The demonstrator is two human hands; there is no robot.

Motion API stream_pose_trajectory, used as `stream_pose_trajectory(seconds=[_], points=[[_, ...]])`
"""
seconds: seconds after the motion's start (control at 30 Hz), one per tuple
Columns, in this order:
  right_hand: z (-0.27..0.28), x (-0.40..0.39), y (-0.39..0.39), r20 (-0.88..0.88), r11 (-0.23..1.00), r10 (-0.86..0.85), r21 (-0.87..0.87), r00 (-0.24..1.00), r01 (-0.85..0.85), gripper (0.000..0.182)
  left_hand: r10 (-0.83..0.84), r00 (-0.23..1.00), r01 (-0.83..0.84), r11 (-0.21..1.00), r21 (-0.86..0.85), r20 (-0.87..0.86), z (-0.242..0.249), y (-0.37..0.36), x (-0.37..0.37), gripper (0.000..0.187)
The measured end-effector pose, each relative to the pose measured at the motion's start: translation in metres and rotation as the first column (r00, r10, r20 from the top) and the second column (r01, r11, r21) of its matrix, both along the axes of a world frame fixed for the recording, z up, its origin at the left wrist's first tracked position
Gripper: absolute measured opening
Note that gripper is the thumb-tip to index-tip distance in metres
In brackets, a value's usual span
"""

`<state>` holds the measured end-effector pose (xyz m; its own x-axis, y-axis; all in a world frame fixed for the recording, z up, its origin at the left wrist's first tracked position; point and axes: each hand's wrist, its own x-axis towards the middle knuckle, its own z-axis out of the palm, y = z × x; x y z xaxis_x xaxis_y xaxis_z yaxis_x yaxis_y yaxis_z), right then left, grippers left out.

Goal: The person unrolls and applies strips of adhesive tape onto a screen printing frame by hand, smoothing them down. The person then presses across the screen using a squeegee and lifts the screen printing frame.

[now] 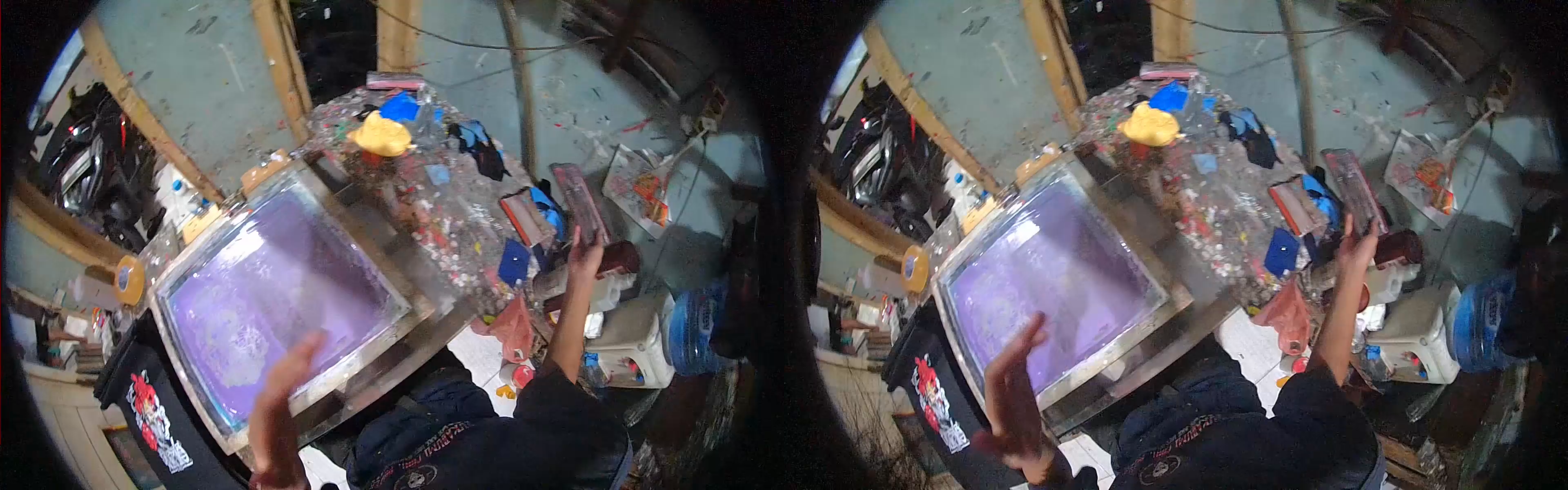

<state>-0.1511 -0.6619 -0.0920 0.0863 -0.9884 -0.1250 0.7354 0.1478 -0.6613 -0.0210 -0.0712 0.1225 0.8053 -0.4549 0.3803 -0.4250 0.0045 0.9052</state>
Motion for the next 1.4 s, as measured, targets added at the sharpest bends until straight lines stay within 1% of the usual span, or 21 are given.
stream_pose_trajectory(seconds=[0.03, 0.07, 0.1, 0.17, 0.27, 0.37, 0.43, 0.53, 0.77, 0.87, 0.9, 0.97, 1.07, 1.1, 1.13, 1.2, 1.23, 1.3, 1.33, 1.37, 1.4], points=[[-0.004, -0.003, 0.005, -0.041, 1.000, 0.000, 0.010, 0.999, 0.000, 0.042, 0.094, 0.995, -0.095, 0.983, 0.159, 0.013, 0.000, 0.001, 0.003, 0.100], [-0.003, 0.000, 0.019, -0.064, 1.000, 0.021, -0.005, 0.998, -0.021, 0.043, 0.221, 0.974, -0.217, 0.881, 0.421, 0.041, -0.003, 0.001, 0.004, 0.090], [-0.003, 0.002, 0.031, -0.093, 0.999, 0.047, -0.015, 0.995, -0.049, 0.043, 0.133, 0.988, -0.152, 0.837, 0.525, 0.074, -0.039, 0.032, 0.017, 0.074], [-0.017, 0.008, 0.039, -0.145, 0.992, 0.124, -0.012, 0.982, -0.127, 0.043, 0.293, 0.939, -0.338, 0.679, 0.652, 0.182, -0.100, 0.061, 0.009, 0.070], [-0.010, 0.028, 0.060, -0.199, 0.982, 0.188, 0.022, 0.962, -0.188, 0.043, 0.424, 0.878, -0.433, 0.499, 0.751, 0.224, -0.152, 0.111, -0.020, 0.076], [-0.006, 0.030, 0.069, -0.248, 0.971, 0.238, 0.033, 0.939, -0.238, 0.048, 0.399, 0.857, -0.479, 0.381, 0.791, 0.327, -0.162, 0.136, -0.042, 0.086], [0.002, 0.022, 0.060, -0.466, 0.951, 0.303, 0.096, 0.831, -0.293, 0.051, 0.406, 0.836, -0.522, 0.377, 0.765, 0.370, -0.171, 0.143, -0.046, 0.091], [-0.021, 0.003, 0.032, -0.639, 0.913, 0.383, 0.152, 0.668, -0.378, 0.054, 0.402, 0.792, -0.602, 0.396, 0.693, 0.459, -0.184, 0.146, -0.042, 0.090], [-0.004, -0.011, 0.052, -0.783, 0.876, 0.450, 0.293, 0.430, -0.383, 0.064, 0.494, 0.729, -0.680, 0.439, 0.587, 0.475, -0.201, 0.149, -0.043, 0.085], [0.014, -0.016, 0.052, -0.929, 0.920, 0.334, 0.283, 0.161, -0.272, 0.074, 0.481, 0.717, -0.696, 0.462, 0.550, 0.504, -0.209, 0.155, -0.044, 0.080], [0.018, -0.017, 0.059, -0.999, 0.975, 0.040, 0.042, -0.014, -0.220, 0.073, 0.473, 0.716, -0.698, 0.467, 0.543, 0.514, -0.211, 0.159, -0.044, 0.080], [0.026, -0.013, 0.083, -0.779, 0.860, -0.509, -0.439, -0.367, -0.260, 0.073, 0.467, 0.710, -0.704, 0.476, 0.527, 0.527, -0.214, 0.164, -0.046, 0.079], [0.062, 0.019, 0.143, -0.895, 0.744, -0.436, -0.415, 0.090, -0.524, 0.039, 0.456, 0.687, -0.726, 0.453, 0.517, 0.566, -0.203, 0.172, -0.046, 0.079], [0.047, 0.033, 0.150, -0.822, 0.599, -0.525, -0.540, 0.219, -0.591, 0.022, 0.443, 0.675, -0.736, 0.467, 0.490, 0.590, -0.196, 0.173, -0.045, 0.079], [0.050, 0.053, 0.163, -0.795, 0.497, -0.525, -0.576, 0.303, -0.649, 0.018, 0.435, 0.657, -0.748, 0.479, 0.460, 0.615, -0.187, 0.173, -0.040, 0.079], [0.049, 0.101, 0.173, -0.885, 0.433, -0.378, -0.427, 0.270, -0.794, 0.019, 0.389, 0.614, -0.773, 0.474, 0.423, 0.686, -0.167, 0.180, -0.033, 0.081], [0.043, 0.130, 0.173, -0.832, 0.343, -0.449, -0.497, 0.326, -0.797, 0.022, 0.372, 0.643, -0.759, 0.427, 0.491, 0.670, -0.159, 0.195, -0.031, 0.085], [0.021, 0.196, 0.162, -0.743, 0.197, -0.513, -0.588, 0.429, -0.784, 0.034, 0.248, 0.490, -0.848, 0.359, 0.391, 0.836, -0.126, 0.200, -0.013, 0.088], [0.016, 0.225, 0.157, -0.783, 0.260, -0.537, -0.507, 0.313, -0.822, 0.047, 0.355, 0.454, -0.867, 0.389, 0.312, 0.817, -0.117, 0.197, -0.007, 0.088], [-0.002, 0.257, 0.145, -0.709, 0.251, -0.635, -0.565, 0.307, -0.786, 0.058, 0.460, 0.409, -0.888, 0.400, 0.228, 0.788, -0.106, 0.192, 0.000, 0.089], [-0.009, 0.277, 0.140, -0.714, 0.325, -0.686, -0.476, 0.143, -0.817, 0.063, 0.461, 0.340, -0.916, 0.362, 0.176, 0.820, -0.084, 0.182, 0.010, 0.087]])
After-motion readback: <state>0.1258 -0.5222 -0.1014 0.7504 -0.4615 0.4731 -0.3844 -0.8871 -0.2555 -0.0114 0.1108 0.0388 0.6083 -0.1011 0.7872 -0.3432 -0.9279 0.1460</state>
